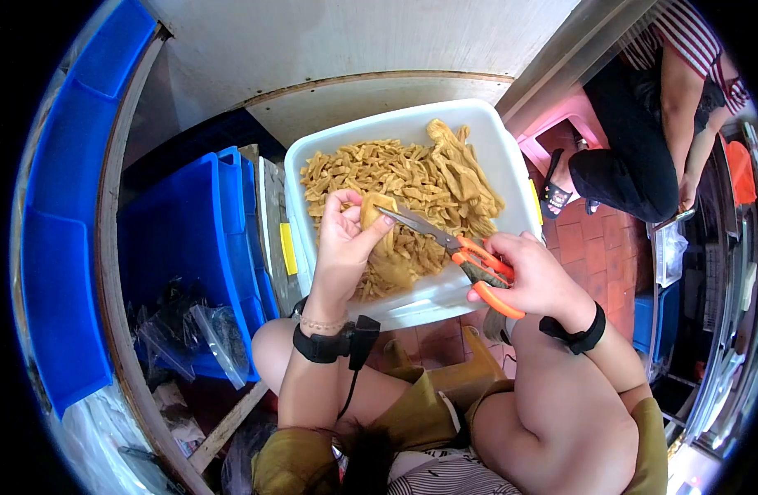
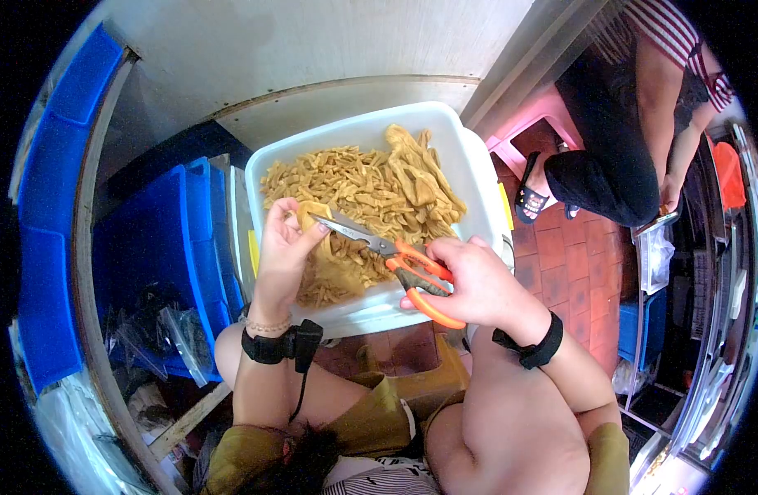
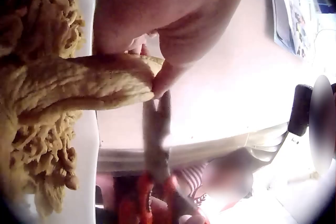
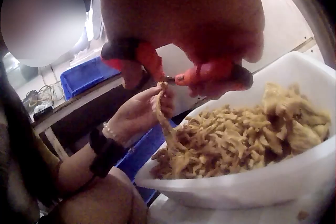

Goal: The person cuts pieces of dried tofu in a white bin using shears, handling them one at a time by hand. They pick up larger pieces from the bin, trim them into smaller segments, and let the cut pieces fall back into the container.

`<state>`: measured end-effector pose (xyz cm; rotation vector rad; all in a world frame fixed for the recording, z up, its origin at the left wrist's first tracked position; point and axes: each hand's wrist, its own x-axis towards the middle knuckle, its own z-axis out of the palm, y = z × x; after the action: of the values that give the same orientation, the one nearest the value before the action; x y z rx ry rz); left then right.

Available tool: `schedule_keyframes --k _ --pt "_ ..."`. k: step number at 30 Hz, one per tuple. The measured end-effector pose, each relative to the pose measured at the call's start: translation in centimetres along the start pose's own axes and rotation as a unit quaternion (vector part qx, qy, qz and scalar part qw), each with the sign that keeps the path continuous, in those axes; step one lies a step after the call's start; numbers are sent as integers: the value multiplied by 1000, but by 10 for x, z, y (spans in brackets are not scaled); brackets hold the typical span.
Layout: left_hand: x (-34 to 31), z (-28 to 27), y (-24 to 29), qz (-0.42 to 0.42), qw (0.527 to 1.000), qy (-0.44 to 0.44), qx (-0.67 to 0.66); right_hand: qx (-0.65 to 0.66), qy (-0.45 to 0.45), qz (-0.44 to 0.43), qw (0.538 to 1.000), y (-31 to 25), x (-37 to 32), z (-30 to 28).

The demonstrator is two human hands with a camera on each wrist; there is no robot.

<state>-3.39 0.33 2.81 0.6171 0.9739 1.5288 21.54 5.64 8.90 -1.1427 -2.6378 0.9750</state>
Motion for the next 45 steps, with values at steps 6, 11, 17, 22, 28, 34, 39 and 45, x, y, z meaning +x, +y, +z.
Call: schedule_keyframes --k 6,11,17,22,28,34,39,45 --pt "0 -4 -3 9 998 -62 5 41 -29 24 998 -1 0 0" --pt "-2 -4 6 -42 997 -68 -20 39 -7 -10 999 -1 0 5" --pt "-2 -12 7 -75 991 -114 5 14 7 -29 999 0 1 5" --pt "-1 -7 1 -67 994 -80 20 0 4 -24 1000 7 0 6" --pt "-3 -5 -3 -97 988 -82 85 -20 37 -48 998 8 -1 3" --pt "-3 -6 -7 -66 993 -72 67 -4 19 -45 999 7 1 1" --pt "-2 -3 -12 -51 995 -62 62 -15 14 -23 1000 6 1 1" --pt "-4 3 -11 -14 996 -52 70 -11 20 -4 1000 3 1 -2"
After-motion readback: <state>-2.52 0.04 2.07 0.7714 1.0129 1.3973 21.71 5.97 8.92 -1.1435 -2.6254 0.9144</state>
